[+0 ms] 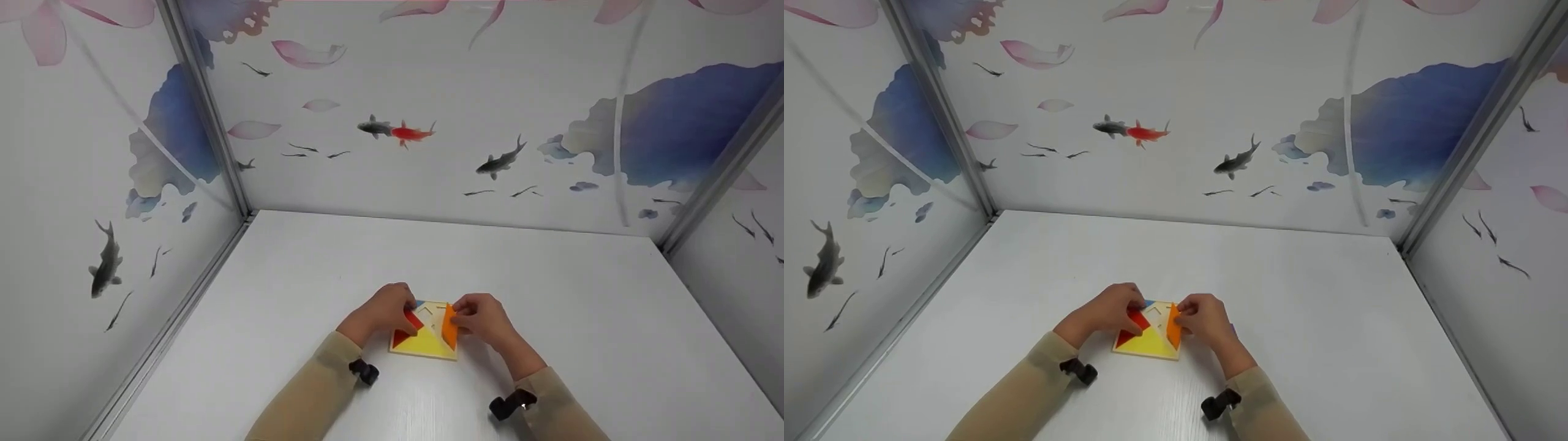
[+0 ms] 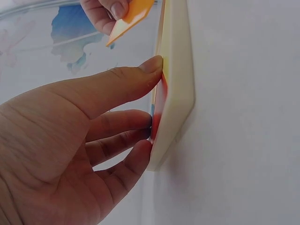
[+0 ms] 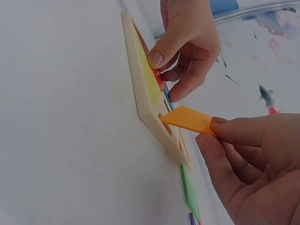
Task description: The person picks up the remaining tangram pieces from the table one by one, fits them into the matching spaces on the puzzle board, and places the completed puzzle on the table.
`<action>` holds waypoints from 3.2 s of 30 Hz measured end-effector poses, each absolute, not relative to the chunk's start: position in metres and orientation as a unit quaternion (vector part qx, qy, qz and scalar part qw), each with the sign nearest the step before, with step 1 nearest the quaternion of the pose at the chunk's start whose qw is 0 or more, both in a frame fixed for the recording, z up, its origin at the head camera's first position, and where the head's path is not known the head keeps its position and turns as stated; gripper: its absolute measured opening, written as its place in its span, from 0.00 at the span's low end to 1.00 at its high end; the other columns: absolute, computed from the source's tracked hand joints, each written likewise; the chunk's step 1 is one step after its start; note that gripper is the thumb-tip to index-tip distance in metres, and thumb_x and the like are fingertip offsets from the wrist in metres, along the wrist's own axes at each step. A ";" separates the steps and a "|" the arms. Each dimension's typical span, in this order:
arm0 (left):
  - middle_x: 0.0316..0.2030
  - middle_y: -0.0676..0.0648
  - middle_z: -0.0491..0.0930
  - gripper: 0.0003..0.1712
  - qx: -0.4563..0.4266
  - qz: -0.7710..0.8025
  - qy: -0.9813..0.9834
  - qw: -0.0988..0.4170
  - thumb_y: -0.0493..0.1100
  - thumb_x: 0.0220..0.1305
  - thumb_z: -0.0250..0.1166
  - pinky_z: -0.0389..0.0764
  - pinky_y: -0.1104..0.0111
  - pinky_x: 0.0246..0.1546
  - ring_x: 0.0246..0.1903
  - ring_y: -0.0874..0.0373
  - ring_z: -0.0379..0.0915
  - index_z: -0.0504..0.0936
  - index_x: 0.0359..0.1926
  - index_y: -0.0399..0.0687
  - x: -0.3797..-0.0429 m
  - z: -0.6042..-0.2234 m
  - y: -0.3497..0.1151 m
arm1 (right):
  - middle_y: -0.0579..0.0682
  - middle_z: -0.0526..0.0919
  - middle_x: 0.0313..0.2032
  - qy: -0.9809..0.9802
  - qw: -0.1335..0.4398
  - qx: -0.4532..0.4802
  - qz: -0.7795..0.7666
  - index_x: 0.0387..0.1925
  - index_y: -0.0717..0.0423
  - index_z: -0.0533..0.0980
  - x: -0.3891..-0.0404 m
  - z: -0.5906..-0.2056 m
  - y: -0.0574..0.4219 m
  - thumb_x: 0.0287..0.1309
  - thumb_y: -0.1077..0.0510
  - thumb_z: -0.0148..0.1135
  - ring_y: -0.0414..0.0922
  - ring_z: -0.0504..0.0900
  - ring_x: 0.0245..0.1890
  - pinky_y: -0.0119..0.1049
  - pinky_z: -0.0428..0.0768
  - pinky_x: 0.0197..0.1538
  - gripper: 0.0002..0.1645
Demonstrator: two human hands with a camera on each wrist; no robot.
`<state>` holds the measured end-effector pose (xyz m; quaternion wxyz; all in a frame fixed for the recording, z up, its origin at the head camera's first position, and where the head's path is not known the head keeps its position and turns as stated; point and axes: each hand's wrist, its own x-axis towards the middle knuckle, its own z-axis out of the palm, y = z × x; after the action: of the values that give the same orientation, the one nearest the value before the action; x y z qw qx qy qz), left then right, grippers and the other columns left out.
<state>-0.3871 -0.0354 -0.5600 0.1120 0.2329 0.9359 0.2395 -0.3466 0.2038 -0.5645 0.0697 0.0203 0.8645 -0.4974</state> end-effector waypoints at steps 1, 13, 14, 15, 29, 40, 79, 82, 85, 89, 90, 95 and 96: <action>0.46 0.52 0.80 0.28 0.231 0.240 0.936 0.113 0.52 0.54 0.84 0.81 0.66 0.58 0.46 0.57 0.73 0.90 0.54 0.47 -0.387 -0.560 -0.035 | 0.53 0.85 0.36 0.865 0.069 0.020 -0.497 0.41 0.56 0.86 -0.346 -0.564 0.203 0.62 0.66 0.74 0.46 0.83 0.35 0.36 0.90 0.43 0.07; 0.47 0.53 0.79 0.27 0.217 0.252 0.935 0.120 0.50 0.55 0.84 0.82 0.65 0.59 0.47 0.57 0.73 0.89 0.55 0.48 -0.387 -0.560 -0.035 | 0.53 0.85 0.37 0.869 0.070 0.019 -0.490 0.42 0.56 0.87 -0.343 -0.561 0.200 0.63 0.66 0.74 0.47 0.84 0.35 0.36 0.90 0.43 0.07; 0.47 0.53 0.79 0.27 0.218 0.252 0.935 0.119 0.50 0.55 0.84 0.82 0.65 0.59 0.47 0.57 0.73 0.89 0.55 0.48 -0.387 -0.560 -0.035 | 0.54 0.85 0.38 0.868 0.070 0.019 -0.491 0.43 0.57 0.87 -0.343 -0.560 0.200 0.63 0.66 0.74 0.47 0.84 0.35 0.37 0.90 0.43 0.08; 0.47 0.53 0.79 0.27 0.217 0.252 0.935 0.119 0.50 0.55 0.84 0.82 0.64 0.59 0.47 0.57 0.73 0.89 0.55 0.48 -0.387 -0.559 -0.034 | 0.54 0.85 0.38 0.869 0.069 0.019 -0.490 0.43 0.57 0.87 -0.343 -0.560 0.199 0.62 0.66 0.74 0.47 0.84 0.35 0.37 0.90 0.43 0.08; 0.46 0.53 0.80 0.28 0.249 0.239 0.932 0.105 0.53 0.55 0.84 0.80 0.67 0.56 0.45 0.58 0.72 0.89 0.54 0.46 -0.392 -0.567 -0.037 | 0.53 0.85 0.36 0.879 0.066 0.024 -0.471 0.40 0.57 0.87 -0.342 -0.563 0.196 0.60 0.67 0.75 0.46 0.82 0.34 0.36 0.89 0.41 0.07; 0.47 0.53 0.79 0.28 0.227 0.247 0.935 0.115 0.51 0.55 0.84 0.82 0.66 0.58 0.46 0.57 0.73 0.89 0.55 0.47 -0.389 -0.562 -0.035 | 0.52 0.86 0.36 0.890 0.069 0.018 -0.450 0.41 0.54 0.88 -0.341 -0.565 0.195 0.61 0.65 0.76 0.46 0.81 0.33 0.34 0.87 0.40 0.07; 0.47 0.51 0.79 0.27 0.239 0.238 0.935 0.109 0.51 0.56 0.84 0.81 0.65 0.59 0.46 0.57 0.72 0.89 0.54 0.45 -0.387 -0.559 -0.036 | 0.51 0.85 0.39 0.904 0.072 0.009 -0.421 0.46 0.54 0.89 -0.340 -0.569 0.192 0.61 0.63 0.76 0.47 0.80 0.36 0.34 0.86 0.43 0.12; 0.47 0.52 0.80 0.28 0.245 0.237 0.934 0.105 0.52 0.55 0.84 0.81 0.66 0.59 0.46 0.58 0.72 0.89 0.53 0.45 -0.387 -0.560 -0.037 | 0.50 0.85 0.37 0.909 0.062 -0.002 -0.411 0.45 0.54 0.89 -0.341 -0.572 0.192 0.59 0.64 0.77 0.46 0.79 0.36 0.35 0.85 0.42 0.11; 0.46 0.52 0.80 0.28 0.250 0.236 0.933 0.103 0.52 0.54 0.84 0.81 0.66 0.59 0.45 0.58 0.73 0.89 0.53 0.45 -0.389 -0.562 -0.037 | 0.50 0.85 0.36 0.915 0.053 -0.011 -0.400 0.43 0.55 0.90 -0.341 -0.574 0.192 0.58 0.65 0.76 0.46 0.79 0.37 0.35 0.84 0.42 0.11; 0.45 0.53 0.79 0.27 0.237 0.245 0.934 0.111 0.51 0.54 0.84 0.81 0.66 0.59 0.45 0.58 0.73 0.89 0.53 0.46 -0.389 -0.563 -0.036 | 0.50 0.85 0.37 0.917 0.055 -0.012 -0.395 0.44 0.55 0.89 -0.340 -0.573 0.192 0.58 0.66 0.77 0.46 0.79 0.37 0.36 0.84 0.44 0.11; 0.45 0.53 0.79 0.27 0.235 0.246 0.934 0.112 0.51 0.54 0.84 0.82 0.66 0.59 0.45 0.58 0.72 0.89 0.53 0.47 -0.389 -0.563 -0.036 | 0.50 0.85 0.37 0.918 0.055 -0.012 -0.393 0.44 0.55 0.89 -0.340 -0.573 0.192 0.58 0.65 0.77 0.46 0.79 0.37 0.36 0.84 0.44 0.11; 0.46 0.53 0.79 0.27 0.231 0.249 0.934 0.114 0.51 0.55 0.84 0.82 0.65 0.60 0.46 0.58 0.72 0.89 0.53 0.47 -0.388 -0.562 -0.036 | 0.50 0.85 0.37 0.920 0.057 -0.010 -0.387 0.45 0.56 0.89 -0.341 -0.573 0.192 0.58 0.65 0.77 0.46 0.79 0.37 0.37 0.84 0.46 0.12; 0.46 0.53 0.79 0.27 0.230 0.248 0.934 0.115 0.51 0.55 0.84 0.82 0.65 0.60 0.46 0.58 0.72 0.89 0.53 0.47 -0.388 -0.562 -0.036 | 0.50 0.85 0.37 0.920 0.057 -0.012 -0.387 0.45 0.56 0.89 -0.341 -0.573 0.192 0.58 0.65 0.77 0.46 0.79 0.37 0.38 0.85 0.46 0.12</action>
<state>-0.3877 -0.0355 -0.5619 0.1149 0.2299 0.9339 0.2485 -0.3412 0.1917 -0.5735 0.0565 -0.0122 0.9204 -0.3867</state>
